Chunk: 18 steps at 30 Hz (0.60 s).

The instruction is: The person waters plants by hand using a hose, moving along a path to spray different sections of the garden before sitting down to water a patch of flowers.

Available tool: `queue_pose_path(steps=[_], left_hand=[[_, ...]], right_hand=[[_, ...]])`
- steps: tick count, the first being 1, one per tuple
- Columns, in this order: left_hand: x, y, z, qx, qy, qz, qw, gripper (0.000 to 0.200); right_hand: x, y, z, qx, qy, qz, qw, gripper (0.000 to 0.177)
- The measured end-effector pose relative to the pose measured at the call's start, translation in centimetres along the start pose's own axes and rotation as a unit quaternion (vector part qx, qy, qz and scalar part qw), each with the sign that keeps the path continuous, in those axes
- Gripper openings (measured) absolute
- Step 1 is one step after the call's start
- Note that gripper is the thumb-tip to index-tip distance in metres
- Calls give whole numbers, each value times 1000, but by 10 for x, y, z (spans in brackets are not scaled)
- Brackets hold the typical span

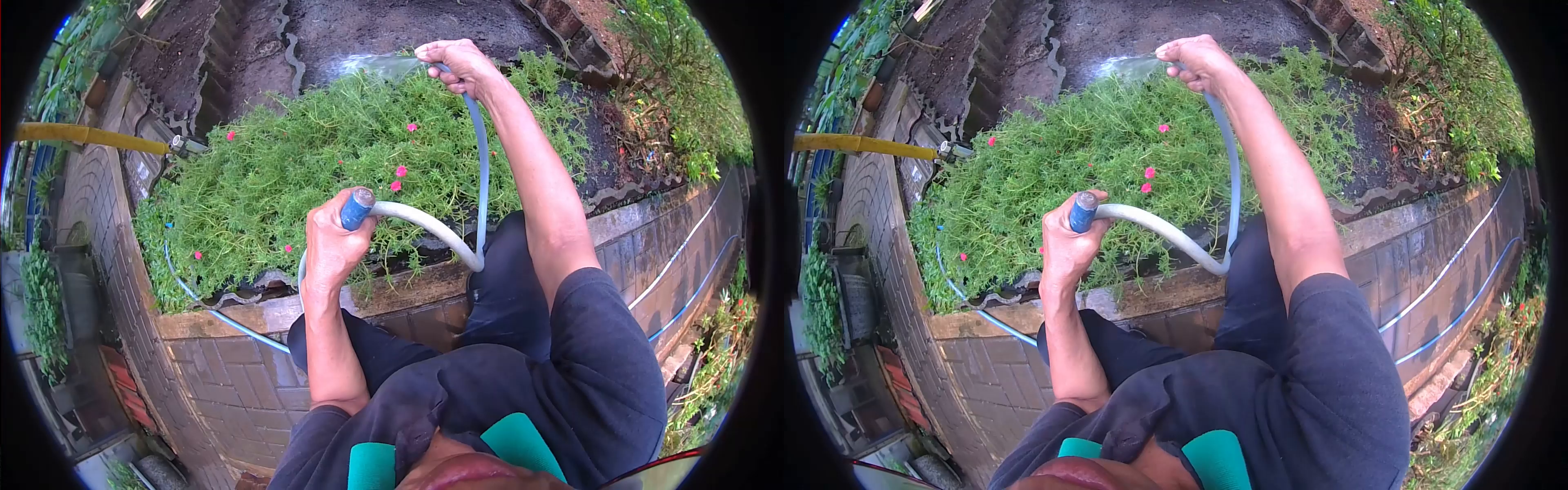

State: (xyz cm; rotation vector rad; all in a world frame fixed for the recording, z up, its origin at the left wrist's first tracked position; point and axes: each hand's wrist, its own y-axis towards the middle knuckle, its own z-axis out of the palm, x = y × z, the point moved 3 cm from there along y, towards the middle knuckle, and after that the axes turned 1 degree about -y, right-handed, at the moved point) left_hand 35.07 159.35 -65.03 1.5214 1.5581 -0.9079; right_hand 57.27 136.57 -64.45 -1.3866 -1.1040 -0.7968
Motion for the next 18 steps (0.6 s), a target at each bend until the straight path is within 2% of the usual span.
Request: queue_pose_path(steps=[2, 6, 8, 12, 15, 18], left_hand=[[1, -2, -3, -2, 3, 4, 1000, 18], [5, -3, -6, 4, -6, -5, 1000, 31], [2, -2, -6, 7, 2, -5, 1000, 30], [5, 2, -1, 12, 6, -11, 1000, 30], [4, 4, 1, 19, -7, -27, 999, 21], [4, 6, 4, 10, -20, -21, 1000, 20]], right_hand=[[3, 0, 6, 11, 5, -4, 1000, 18], [3, 2, 2, -34, -40, -10, 999, 17], [-2, 5, -9, -61, -57, -11, 996, 17], [-8, 5, -39, -128, -32, 4, 991, 15], [-20, 13, -66, -200, -34, 12, 979, 14], [-44, 33, -105, -278, -109, 6, 954, 12]])
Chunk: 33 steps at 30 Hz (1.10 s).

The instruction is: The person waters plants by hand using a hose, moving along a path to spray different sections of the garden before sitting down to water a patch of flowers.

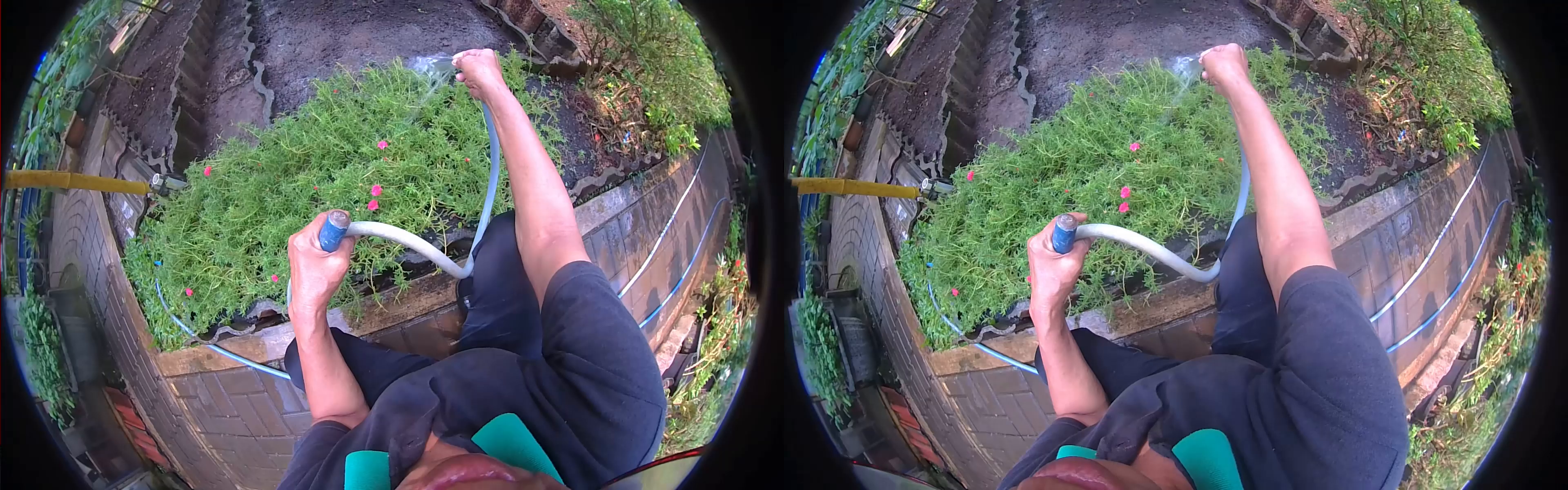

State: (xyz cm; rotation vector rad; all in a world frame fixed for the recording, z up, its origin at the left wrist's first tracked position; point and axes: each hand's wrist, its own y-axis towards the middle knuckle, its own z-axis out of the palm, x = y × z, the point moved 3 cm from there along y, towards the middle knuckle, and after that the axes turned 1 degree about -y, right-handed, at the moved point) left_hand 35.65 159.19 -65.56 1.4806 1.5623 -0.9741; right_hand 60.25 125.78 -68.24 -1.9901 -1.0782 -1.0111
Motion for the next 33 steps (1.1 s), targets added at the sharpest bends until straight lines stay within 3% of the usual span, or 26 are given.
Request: queue_pose_path(steps=[6, 9, 18, 27, 33], left_hand=[[6, 5, 3, -5, 6, 15, 1000, 18], [5, 7, 7, -2, 36, 21, 999, 17], [-1, 9, 16, 8, 74, 44, 996, 21], [1, 7, 15, 2, 47, 37, 998, 22], [-3, 4, 12, 4, 55, 38, 998, 23]], right_hand=[[-30, 23, -36, -176, -138, -42, 974, 24], [-31, 15, -40, -198, -94, -71, 973, 25], [-5, 11, -25, -124, 10, -165, 978, 21], [-3, 11, -15, -84, -48, -158, 983, 20], [14, -4, -1, -31, 57, -166, 984, 13]])
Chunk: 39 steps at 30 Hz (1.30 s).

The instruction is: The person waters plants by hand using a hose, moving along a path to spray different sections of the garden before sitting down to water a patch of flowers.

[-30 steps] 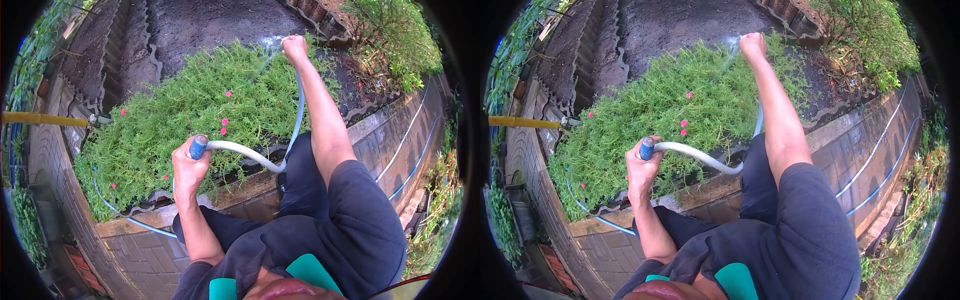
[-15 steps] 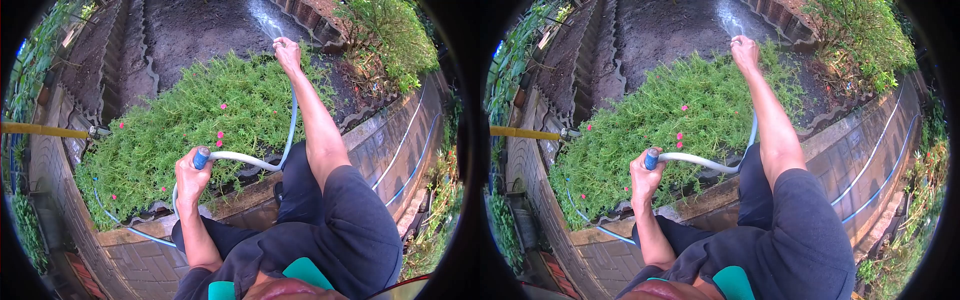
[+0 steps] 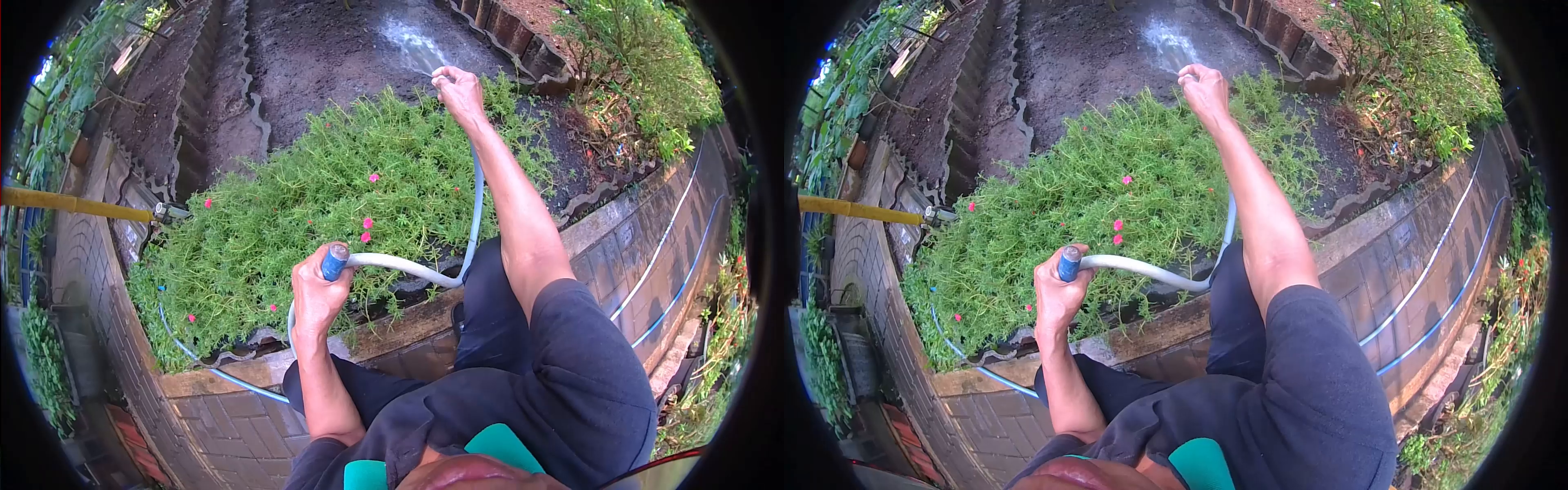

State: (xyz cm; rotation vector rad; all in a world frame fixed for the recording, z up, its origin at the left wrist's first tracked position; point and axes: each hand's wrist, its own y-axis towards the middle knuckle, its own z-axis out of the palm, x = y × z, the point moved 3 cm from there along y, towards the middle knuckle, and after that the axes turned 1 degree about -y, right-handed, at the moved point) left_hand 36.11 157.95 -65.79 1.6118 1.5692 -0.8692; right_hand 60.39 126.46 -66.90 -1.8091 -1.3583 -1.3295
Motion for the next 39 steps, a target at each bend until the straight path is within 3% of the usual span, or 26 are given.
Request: queue_pose_path(steps=[9, 21, 24, 27, 30, 39], left_hand=[[-3, -5, -6, 4, -7, -13, 1000, 23], [-1, -8, -9, 0, -4, -4, 1000, 21], [-2, -8, -8, 2, -2, -1, 1000, 23], [0, -9, -8, 4, 15, 14, 1000, 28], [-3, -8, -8, 3, 18, 21, 1000, 25], [0, -9, -7, 12, 10, -22, 1000, 25]], right_hand=[[8, -6, 20, 16, -1, -16, 1000, 16], [33, -35, 51, 118, -46, -100, 987, 19], [24, -32, 43, 102, -93, -66, 988, 20], [18, -28, 29, 29, -90, -31, 995, 22], [16, -22, 23, -35, -86, -58, 994, 23], [38, -22, 16, -51, -22, -80, 995, 16]])
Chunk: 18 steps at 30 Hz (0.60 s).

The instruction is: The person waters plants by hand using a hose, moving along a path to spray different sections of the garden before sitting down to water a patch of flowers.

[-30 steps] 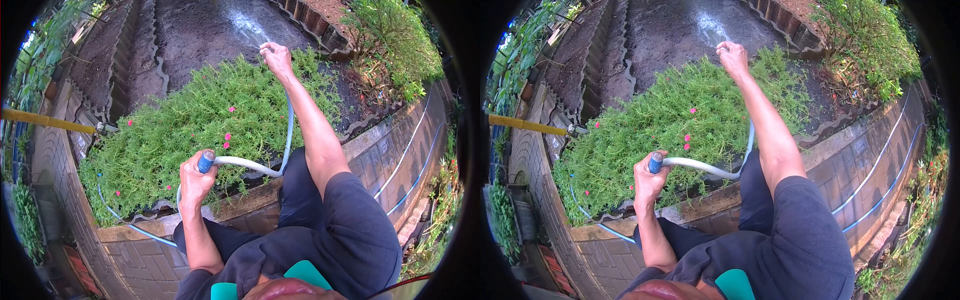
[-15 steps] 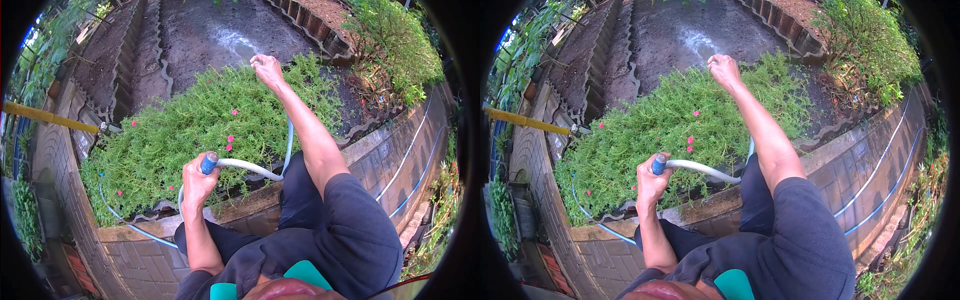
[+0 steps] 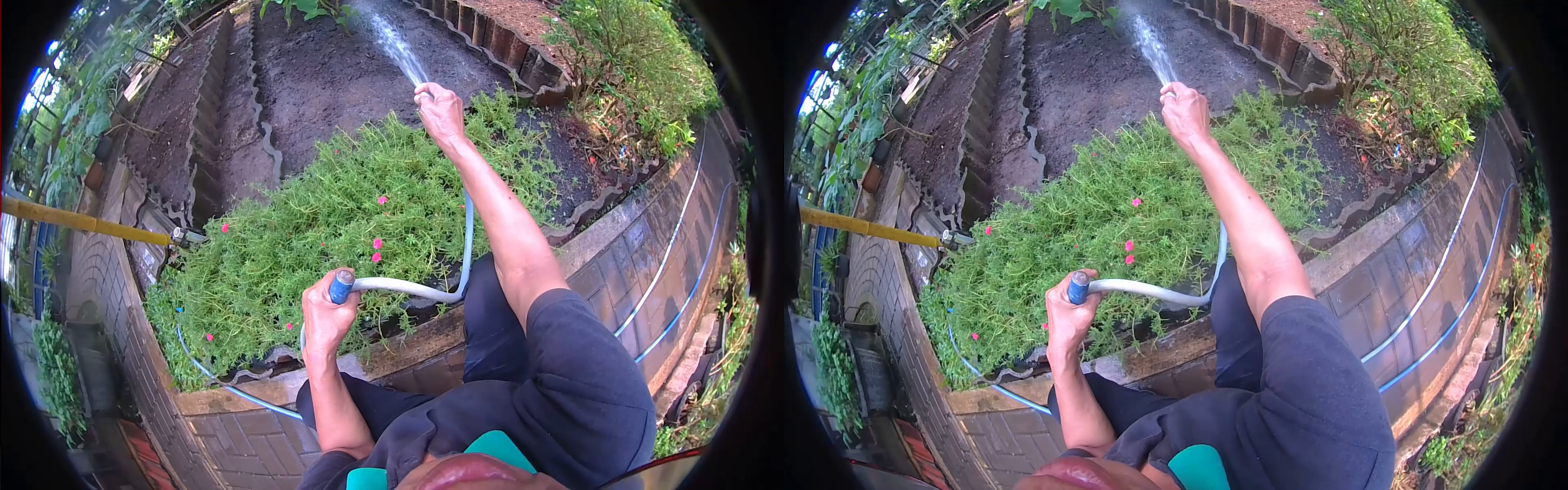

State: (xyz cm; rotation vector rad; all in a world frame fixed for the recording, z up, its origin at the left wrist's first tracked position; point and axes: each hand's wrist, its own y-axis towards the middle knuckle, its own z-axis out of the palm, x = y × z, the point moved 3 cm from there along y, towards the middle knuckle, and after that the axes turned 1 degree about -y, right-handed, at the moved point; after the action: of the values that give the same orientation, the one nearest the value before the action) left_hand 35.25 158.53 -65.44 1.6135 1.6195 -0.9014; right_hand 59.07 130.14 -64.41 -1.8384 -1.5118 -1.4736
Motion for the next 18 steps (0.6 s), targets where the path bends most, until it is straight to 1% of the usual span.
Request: queue_pose_path(steps=[5, 9, 13, 15, 18], left_hand=[[5, 0, 6, 3, -12, -9, 1000, 25], [0, 2, 15, 4, 10, 20, 1000, 24], [0, 3, 25, 23, 19, 8, 1000, 24], [-2, 2, 30, 27, 25, 14, 999, 25], [-5, 2, 34, 28, 28, 17, 999, 26]], right_hand=[[-2, 5, -21, 7, 38, -7, 999, 17], [-1, 10, -36, 9, 34, -3, 999, 17], [-3, 15, -46, 6, 49, -14, 999, 16], [-6, 16, -49, 8, 57, -23, 998, 16], [-6, 16, -53, -1, 36, -64, 997, 16]])
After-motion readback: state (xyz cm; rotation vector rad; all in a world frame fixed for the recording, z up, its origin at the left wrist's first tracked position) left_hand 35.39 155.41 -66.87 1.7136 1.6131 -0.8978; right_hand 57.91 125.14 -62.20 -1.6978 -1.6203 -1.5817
